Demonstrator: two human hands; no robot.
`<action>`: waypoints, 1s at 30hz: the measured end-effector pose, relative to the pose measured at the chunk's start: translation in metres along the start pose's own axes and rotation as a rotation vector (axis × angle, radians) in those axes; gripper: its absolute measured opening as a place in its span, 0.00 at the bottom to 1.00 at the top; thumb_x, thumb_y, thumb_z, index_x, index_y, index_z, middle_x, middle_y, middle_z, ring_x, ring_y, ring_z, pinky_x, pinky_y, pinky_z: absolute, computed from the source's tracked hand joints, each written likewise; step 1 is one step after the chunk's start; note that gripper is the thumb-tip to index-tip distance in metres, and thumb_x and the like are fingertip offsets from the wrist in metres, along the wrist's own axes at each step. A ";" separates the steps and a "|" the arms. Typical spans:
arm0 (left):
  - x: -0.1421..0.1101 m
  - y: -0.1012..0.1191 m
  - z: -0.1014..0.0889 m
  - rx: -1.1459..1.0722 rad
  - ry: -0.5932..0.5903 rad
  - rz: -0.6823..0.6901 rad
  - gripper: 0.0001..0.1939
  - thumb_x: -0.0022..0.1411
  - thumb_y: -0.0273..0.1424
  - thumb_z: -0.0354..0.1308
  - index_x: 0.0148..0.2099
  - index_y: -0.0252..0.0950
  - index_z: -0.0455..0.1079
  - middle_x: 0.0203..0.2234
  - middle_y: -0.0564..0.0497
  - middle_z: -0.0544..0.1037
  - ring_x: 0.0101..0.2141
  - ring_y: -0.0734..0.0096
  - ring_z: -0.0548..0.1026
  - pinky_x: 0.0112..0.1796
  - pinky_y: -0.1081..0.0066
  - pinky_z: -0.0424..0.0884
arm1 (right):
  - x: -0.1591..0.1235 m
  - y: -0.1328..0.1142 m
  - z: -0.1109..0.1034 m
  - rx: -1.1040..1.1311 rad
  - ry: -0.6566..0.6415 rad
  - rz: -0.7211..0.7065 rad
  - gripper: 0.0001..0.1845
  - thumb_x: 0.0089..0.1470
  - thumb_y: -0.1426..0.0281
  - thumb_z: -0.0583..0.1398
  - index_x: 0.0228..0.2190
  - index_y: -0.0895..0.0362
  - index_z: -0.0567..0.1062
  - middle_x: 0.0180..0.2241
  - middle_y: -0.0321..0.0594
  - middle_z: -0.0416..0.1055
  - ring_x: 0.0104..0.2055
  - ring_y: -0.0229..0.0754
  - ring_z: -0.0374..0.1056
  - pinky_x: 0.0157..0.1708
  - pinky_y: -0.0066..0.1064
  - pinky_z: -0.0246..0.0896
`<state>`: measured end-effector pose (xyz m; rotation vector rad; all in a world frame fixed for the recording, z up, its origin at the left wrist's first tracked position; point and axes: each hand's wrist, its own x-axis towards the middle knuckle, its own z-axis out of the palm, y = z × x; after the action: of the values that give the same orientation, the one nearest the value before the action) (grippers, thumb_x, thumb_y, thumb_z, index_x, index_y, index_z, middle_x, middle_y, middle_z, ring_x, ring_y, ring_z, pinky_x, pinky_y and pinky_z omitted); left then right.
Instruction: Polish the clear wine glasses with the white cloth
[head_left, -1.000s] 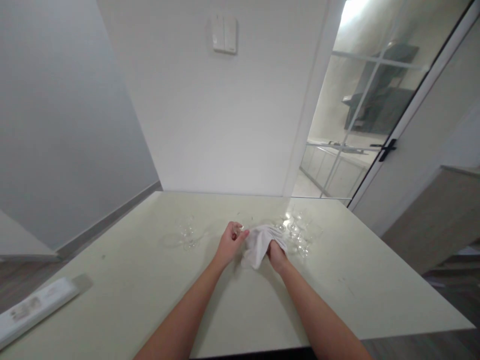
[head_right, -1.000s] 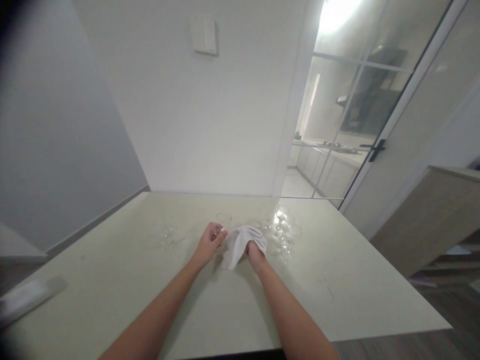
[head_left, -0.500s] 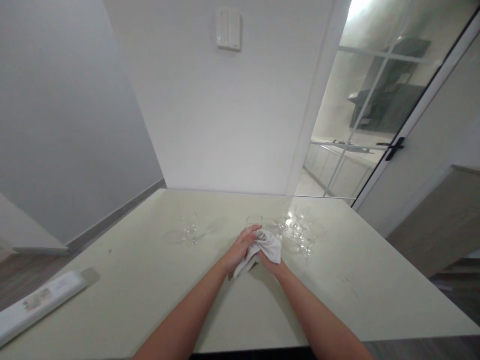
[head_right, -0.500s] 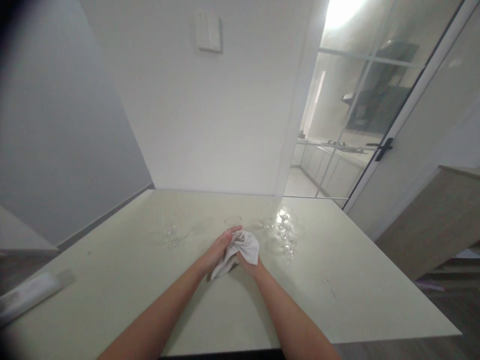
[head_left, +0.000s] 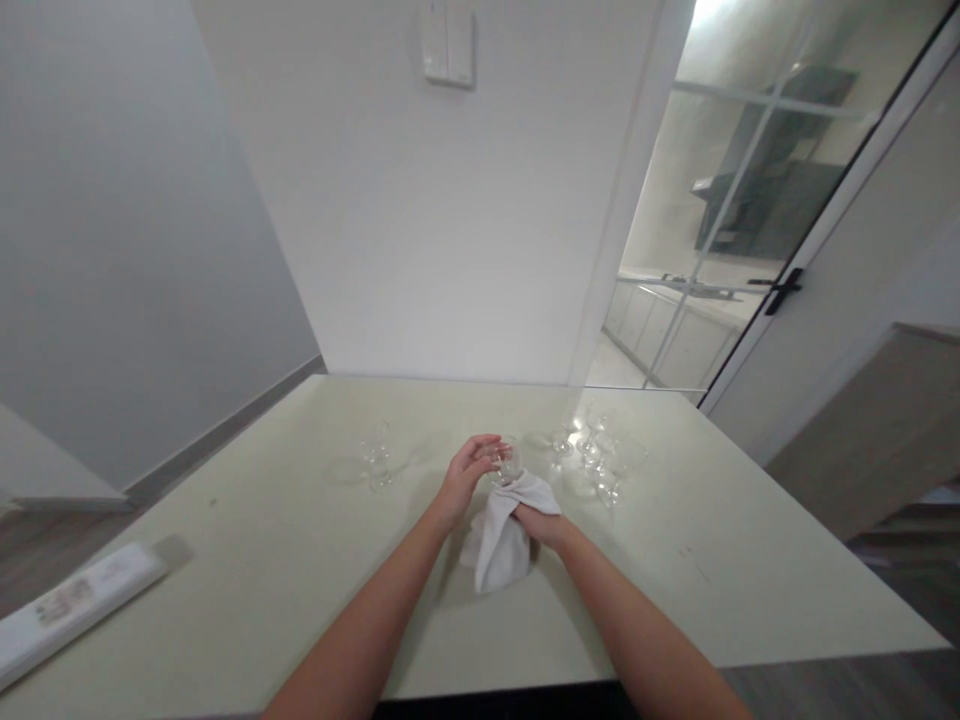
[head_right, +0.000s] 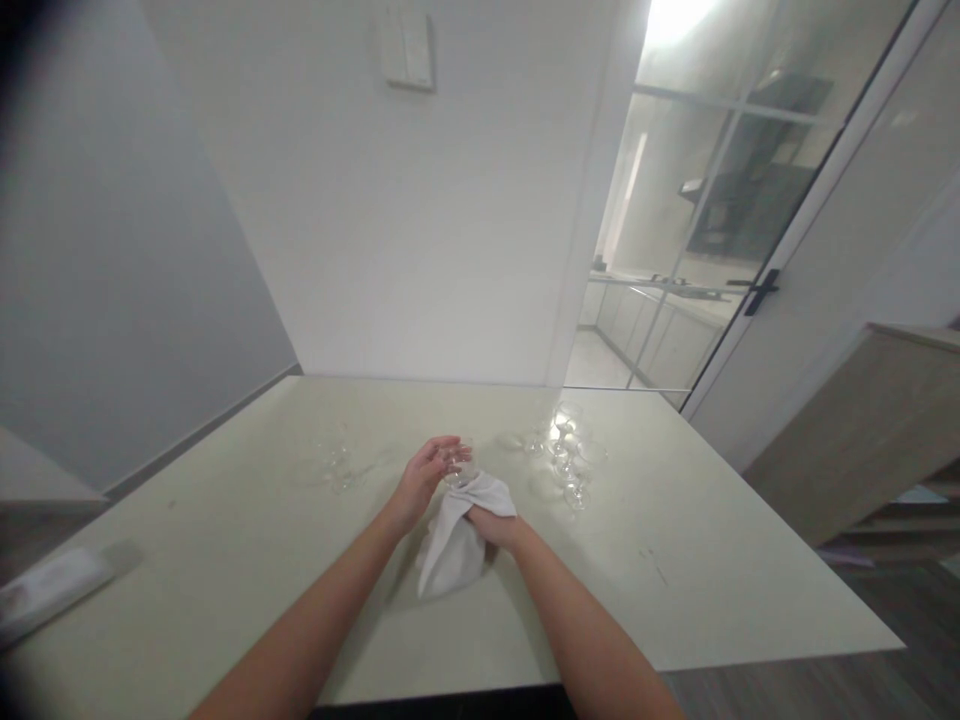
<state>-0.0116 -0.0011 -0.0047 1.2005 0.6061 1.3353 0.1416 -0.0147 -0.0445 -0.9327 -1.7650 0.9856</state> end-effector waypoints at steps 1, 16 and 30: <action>0.000 0.000 0.000 0.031 0.009 0.017 0.27 0.52 0.41 0.68 0.51 0.35 0.71 0.43 0.43 0.79 0.41 0.62 0.77 0.43 0.65 0.70 | 0.000 0.001 0.000 -0.002 -0.005 -0.004 0.13 0.56 0.59 0.56 0.37 0.49 0.78 0.42 0.39 0.79 0.50 0.47 0.71 0.58 0.46 0.63; -0.003 0.004 0.007 0.122 0.046 -0.023 0.27 0.45 0.35 0.74 0.47 0.36 0.72 0.35 0.51 0.75 0.35 0.72 0.74 0.37 0.71 0.69 | -0.002 0.010 -0.003 -0.026 -0.091 -0.050 0.17 0.58 0.55 0.53 0.40 0.45 0.79 0.44 0.37 0.79 0.54 0.46 0.70 0.66 0.46 0.50; -0.001 0.003 0.003 0.071 -0.025 -0.058 0.26 0.49 0.37 0.72 0.48 0.35 0.71 0.41 0.44 0.80 0.39 0.64 0.78 0.46 0.61 0.71 | -0.001 0.011 -0.003 -0.008 -0.020 -0.073 0.19 0.56 0.51 0.55 0.35 0.46 0.81 0.42 0.40 0.80 0.51 0.46 0.72 0.57 0.45 0.65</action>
<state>-0.0106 -0.0031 -0.0013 1.2467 0.6701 1.2573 0.1471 -0.0108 -0.0536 -0.8600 -1.8078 0.9450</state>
